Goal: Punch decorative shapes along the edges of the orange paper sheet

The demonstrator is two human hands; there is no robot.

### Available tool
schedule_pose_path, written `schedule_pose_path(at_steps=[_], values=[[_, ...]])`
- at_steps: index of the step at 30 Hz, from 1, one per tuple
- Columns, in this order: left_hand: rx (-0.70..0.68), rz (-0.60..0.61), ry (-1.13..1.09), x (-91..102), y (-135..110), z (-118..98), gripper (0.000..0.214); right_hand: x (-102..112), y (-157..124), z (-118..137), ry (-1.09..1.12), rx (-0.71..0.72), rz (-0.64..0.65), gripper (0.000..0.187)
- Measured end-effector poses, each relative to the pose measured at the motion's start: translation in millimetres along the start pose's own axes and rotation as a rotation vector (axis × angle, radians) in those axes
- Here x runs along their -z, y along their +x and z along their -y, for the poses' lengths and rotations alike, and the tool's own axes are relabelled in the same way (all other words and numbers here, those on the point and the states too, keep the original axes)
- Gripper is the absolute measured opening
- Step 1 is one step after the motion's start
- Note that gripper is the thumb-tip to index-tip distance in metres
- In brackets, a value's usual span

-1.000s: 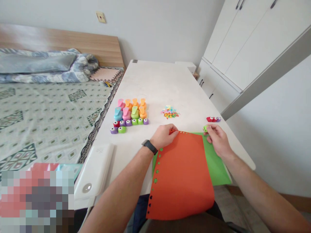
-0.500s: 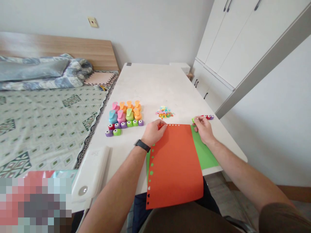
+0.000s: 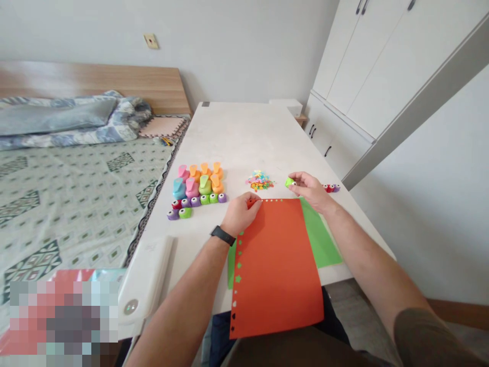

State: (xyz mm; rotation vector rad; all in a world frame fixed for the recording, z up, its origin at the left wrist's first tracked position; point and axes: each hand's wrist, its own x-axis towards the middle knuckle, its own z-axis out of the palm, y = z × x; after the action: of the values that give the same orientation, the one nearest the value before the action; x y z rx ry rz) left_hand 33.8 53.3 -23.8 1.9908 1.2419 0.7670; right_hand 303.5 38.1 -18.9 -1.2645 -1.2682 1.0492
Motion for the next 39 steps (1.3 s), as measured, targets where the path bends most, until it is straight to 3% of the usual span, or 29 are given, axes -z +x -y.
schedule_pose_path(at_steps=[4, 9, 18, 39], values=[[0.025, 0.003, -0.013, 1.0, 1.3, 0.3, 0.024, 1.5, 8.4, -10.8, -0.029, -0.020, 0.113, 0.051], [0.030, 0.000, -0.033, 1.8, 3.4, 2.5, 0.024, 5.0, 3.0, -18.7, -0.154, -0.013, 0.119, 0.047], [0.063, -0.003, -0.047, 2.5, 4.6, 2.3, 0.025, 4.4, -1.0, -10.7, -0.341, 0.047, 0.177, 0.043], [0.067, -0.012, -0.059, 3.3, 6.3, 4.1, 0.023, 2.5, -1.6, -5.9, -0.319, 0.041, 0.166, 0.045]])
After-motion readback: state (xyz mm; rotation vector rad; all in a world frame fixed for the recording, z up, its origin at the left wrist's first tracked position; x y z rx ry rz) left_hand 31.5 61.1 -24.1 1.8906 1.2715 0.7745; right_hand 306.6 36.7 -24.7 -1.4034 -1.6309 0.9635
